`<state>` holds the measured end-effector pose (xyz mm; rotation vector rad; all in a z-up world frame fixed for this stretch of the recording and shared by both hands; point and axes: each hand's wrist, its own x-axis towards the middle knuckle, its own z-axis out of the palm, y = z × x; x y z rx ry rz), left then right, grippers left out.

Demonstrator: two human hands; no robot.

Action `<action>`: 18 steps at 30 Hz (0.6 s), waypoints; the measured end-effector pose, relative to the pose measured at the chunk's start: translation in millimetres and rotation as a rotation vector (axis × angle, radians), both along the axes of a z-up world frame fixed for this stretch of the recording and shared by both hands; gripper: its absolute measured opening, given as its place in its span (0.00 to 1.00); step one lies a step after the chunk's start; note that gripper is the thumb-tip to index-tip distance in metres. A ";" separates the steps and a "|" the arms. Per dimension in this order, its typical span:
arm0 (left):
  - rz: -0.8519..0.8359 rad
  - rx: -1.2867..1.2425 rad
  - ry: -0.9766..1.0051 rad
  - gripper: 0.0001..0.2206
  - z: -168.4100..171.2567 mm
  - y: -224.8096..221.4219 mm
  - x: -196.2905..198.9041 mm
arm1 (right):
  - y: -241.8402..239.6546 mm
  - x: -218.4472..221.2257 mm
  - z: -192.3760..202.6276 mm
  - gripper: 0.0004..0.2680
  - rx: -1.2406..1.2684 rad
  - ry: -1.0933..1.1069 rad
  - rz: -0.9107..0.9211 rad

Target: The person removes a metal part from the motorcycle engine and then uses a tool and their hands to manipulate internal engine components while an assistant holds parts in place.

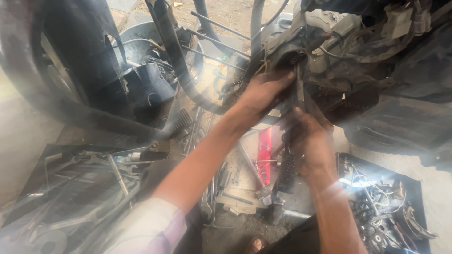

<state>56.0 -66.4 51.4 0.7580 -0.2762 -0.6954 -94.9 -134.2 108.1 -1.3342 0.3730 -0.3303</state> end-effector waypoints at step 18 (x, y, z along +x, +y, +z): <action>-0.051 -0.092 0.013 0.15 -4.2 -1.2 9.9 | 6.6 6.5 -33.3 0.19 -0.086 -0.051 -0.086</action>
